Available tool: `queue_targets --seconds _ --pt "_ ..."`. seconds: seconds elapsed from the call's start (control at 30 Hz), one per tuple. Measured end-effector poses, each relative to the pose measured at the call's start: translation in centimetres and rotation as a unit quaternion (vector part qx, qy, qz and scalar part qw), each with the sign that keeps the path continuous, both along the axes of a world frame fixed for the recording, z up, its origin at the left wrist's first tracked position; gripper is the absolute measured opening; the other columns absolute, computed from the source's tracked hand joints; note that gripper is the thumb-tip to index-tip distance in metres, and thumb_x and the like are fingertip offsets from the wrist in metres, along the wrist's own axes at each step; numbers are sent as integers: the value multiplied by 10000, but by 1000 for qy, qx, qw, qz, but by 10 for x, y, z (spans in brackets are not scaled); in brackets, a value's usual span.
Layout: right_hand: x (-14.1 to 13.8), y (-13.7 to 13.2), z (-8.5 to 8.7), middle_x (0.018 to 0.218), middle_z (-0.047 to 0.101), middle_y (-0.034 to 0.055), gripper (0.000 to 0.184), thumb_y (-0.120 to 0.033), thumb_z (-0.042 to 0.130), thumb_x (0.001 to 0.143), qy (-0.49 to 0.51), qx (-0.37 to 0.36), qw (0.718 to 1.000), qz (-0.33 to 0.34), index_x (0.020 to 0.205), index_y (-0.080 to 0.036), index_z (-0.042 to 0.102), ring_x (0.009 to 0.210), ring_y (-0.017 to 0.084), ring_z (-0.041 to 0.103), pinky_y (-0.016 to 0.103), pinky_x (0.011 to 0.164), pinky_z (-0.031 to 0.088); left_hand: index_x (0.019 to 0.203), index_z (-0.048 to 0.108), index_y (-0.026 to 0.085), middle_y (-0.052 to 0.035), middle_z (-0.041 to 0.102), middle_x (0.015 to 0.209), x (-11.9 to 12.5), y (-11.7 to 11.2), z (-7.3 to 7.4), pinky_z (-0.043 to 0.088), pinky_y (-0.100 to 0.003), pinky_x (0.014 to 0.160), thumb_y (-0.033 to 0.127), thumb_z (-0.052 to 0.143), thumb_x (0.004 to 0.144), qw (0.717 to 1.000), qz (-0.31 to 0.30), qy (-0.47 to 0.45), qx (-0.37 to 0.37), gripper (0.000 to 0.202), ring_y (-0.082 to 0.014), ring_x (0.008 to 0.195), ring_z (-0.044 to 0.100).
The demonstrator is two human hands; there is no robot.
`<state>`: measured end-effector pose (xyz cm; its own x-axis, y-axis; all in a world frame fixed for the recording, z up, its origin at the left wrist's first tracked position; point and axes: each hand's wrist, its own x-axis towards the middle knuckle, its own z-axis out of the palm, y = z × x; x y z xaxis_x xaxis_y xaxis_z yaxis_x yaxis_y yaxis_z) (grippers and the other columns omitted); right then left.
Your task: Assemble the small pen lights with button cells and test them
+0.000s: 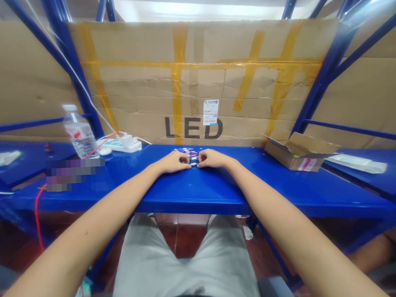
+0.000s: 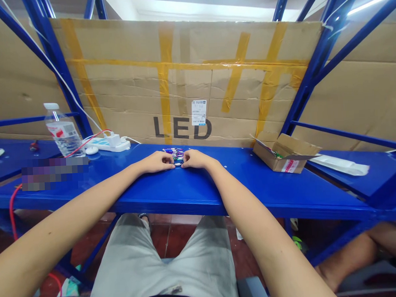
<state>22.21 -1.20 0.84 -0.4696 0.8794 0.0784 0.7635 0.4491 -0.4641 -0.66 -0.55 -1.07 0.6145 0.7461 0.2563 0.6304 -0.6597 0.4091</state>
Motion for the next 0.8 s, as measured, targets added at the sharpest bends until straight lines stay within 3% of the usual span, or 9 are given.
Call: queue_targets --seconds 0.13,0.3,0.47,0.57,0.7,0.8 --pt "0 1 -1 762 638 -20 209 -178 695 727 6 -12 999 30 935 -180 675 673 125 551 216 595 382 871 713 206 -5 664 747 0 2 -3 428 -291 629 350 635 785 1000 -8 -23 -7 185 -181 698 590" --pt "0 -3 1 706 593 -25 120 -106 637 711 -15 -4 1000 19 809 -174 624 652 120 521 220 583 364 835 708 200 -24 694 799 0 3 -2 483 -313 725 310 592 797 1000 16 -13 22 164 -203 762 621" --pt "-1 -5 1 730 618 -7 115 -65 595 725 -30 7 1000 6 746 -176 572 685 128 543 220 601 372 854 710 204 -79 715 994 -4 10 -3 485 -389 956 291 550 831 989 59 14 134 183 -270 1036 617" --pt "-2 -3 -1 821 668 20 118 -61 592 761 -21 20 1000 3 804 -170 600 743 143 582 215 628 392 921 711 205 -92 700 1130 -5 13 -5 450 -407 1043 266 548 833 984 47 11 170 195 -274 1143 586" --pt "-3 0 -4 866 703 39 119 -56 576 816 5 37 999 -6 846 -165 610 759 145 609 209 664 418 888 705 205 -79 721 1022 -1 8 -3 468 -414 984 332 554 876 989 34 1 145 198 -265 1037 614" --pt "-3 1 -6 765 681 13 107 -75 540 870 55 4 998 -14 873 -179 566 637 124 603 209 617 429 884 697 206 -56 725 952 5 1 -3 486 -388 897 427 649 837 995 10 -11 103 231 -255 956 627"
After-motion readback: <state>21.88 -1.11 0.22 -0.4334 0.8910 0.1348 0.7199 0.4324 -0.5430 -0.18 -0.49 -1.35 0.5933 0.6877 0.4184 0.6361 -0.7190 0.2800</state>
